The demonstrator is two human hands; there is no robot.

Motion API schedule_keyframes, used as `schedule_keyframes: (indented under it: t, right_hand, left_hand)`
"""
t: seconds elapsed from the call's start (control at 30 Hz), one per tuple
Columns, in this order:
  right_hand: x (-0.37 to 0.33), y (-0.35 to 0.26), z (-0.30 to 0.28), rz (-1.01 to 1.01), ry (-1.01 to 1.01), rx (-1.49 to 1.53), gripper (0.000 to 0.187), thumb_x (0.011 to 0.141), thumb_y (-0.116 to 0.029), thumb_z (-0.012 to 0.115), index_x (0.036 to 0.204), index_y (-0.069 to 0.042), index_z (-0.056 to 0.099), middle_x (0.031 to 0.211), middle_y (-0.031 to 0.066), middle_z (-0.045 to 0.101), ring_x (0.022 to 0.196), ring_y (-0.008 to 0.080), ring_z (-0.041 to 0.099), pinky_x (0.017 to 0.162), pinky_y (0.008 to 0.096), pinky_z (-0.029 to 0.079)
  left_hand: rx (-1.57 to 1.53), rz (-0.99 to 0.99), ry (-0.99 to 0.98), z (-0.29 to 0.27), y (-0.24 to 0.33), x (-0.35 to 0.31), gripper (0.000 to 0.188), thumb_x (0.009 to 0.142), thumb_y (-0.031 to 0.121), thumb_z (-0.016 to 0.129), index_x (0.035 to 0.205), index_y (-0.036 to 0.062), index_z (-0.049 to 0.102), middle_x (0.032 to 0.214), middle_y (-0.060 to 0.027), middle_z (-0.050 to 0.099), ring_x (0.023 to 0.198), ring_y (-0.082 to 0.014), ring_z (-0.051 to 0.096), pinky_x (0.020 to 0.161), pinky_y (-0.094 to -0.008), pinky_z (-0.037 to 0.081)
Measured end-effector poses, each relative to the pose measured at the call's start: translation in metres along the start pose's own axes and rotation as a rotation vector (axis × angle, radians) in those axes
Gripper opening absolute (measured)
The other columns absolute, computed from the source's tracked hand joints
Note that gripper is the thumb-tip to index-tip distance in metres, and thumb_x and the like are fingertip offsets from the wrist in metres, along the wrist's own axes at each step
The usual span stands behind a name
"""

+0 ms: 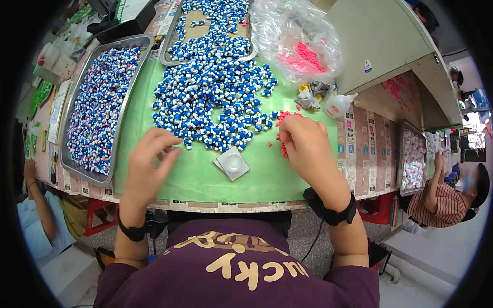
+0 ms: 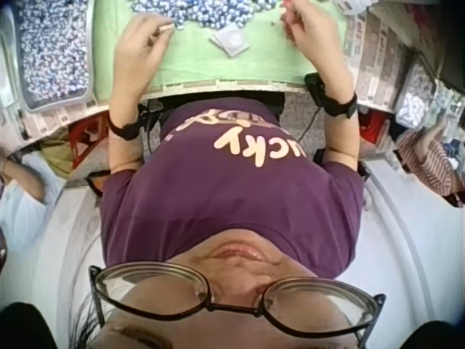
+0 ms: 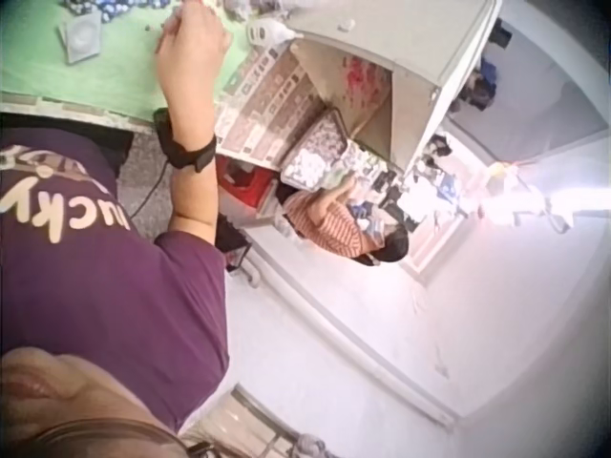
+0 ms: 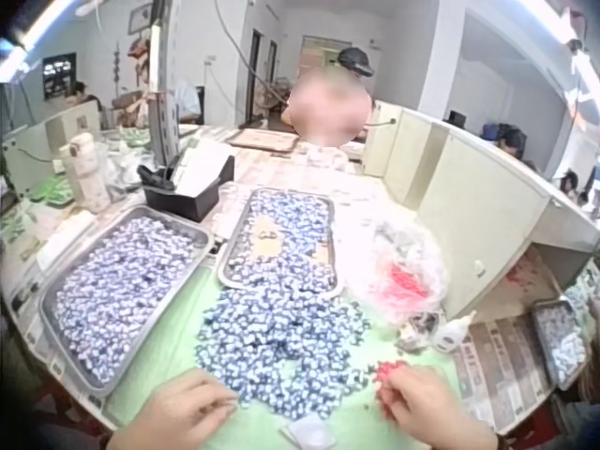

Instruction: The person sits at a table in a workshop and assembles small capsules by hand. They pick up blue and white capsule halves from a tray and pink caps from a pile, then fit the pink caps onto the blue halves. The assembled capsules are placed into a pile on the table.

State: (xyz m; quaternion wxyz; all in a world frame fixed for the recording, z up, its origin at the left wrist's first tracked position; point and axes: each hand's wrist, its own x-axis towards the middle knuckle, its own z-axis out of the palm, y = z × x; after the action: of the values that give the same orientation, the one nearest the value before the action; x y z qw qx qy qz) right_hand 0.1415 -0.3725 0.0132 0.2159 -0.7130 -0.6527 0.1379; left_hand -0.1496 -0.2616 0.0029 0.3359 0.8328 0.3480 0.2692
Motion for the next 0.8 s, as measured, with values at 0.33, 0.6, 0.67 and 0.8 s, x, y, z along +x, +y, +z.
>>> schedule_keyframes:
  t: [0.33,0.6,0.67,0.8]
  right_hand:
    - [0.0,-0.016,0.017,-0.079,0.028,-0.113,0.015,0.076,0.0,0.061,0.081,-0.009,0.049,0.073,0.0051,0.056,0.075,0.0258,0.056,0.074,0.0385,0.038]
    - [-0.001,-0.018,0.011,-0.08,-0.017,-0.088,0.015,0.077,0.001,0.059,0.081,-0.008,0.049,0.072,0.0061,0.055,0.074,0.0261,0.056,0.076,0.0381,0.038]
    - [-0.002,-0.015,0.01,-0.073,-0.033,-0.072,0.015,0.077,0.002,0.059,0.081,-0.008,0.048,0.073,0.006,0.055,0.074,0.0263,0.056,0.076,0.0381,0.038]
    - [0.0,-0.018,0.005,-0.102,-0.052,-0.01,0.017,0.075,0.004,0.059,0.082,-0.007,0.049,0.075,0.0052,0.056,0.076,0.0254,0.057,0.081,0.0362,0.038]
  left_hand:
    - [0.085,-0.052,-0.06,0.025,0.006,0.007,0.021,0.076,-0.001,0.071,0.094,0.0004,0.06,0.09,-0.0067,0.052,0.07,-0.0171,0.058,0.06,-0.0283,0.048]
    - [0.049,-0.037,-0.047,0.024,0.002,0.004,0.021,0.075,-0.007,0.069,0.092,-0.0017,0.059,0.093,-0.0079,0.052,0.073,-0.0186,0.06,0.062,-0.0286,0.051]
    - [0.019,-0.017,-0.06,0.02,0.003,0.003,0.018,0.076,-0.007,0.067,0.092,-0.0019,0.058,0.093,-0.0089,0.052,0.073,-0.0211,0.06,0.062,-0.0302,0.05]
    - [0.053,-0.005,-0.104,0.013,0.01,0.007,0.014,0.078,-0.007,0.063,0.089,-0.0021,0.056,0.089,-0.0114,0.054,0.074,-0.0267,0.06,0.064,-0.0336,0.049]
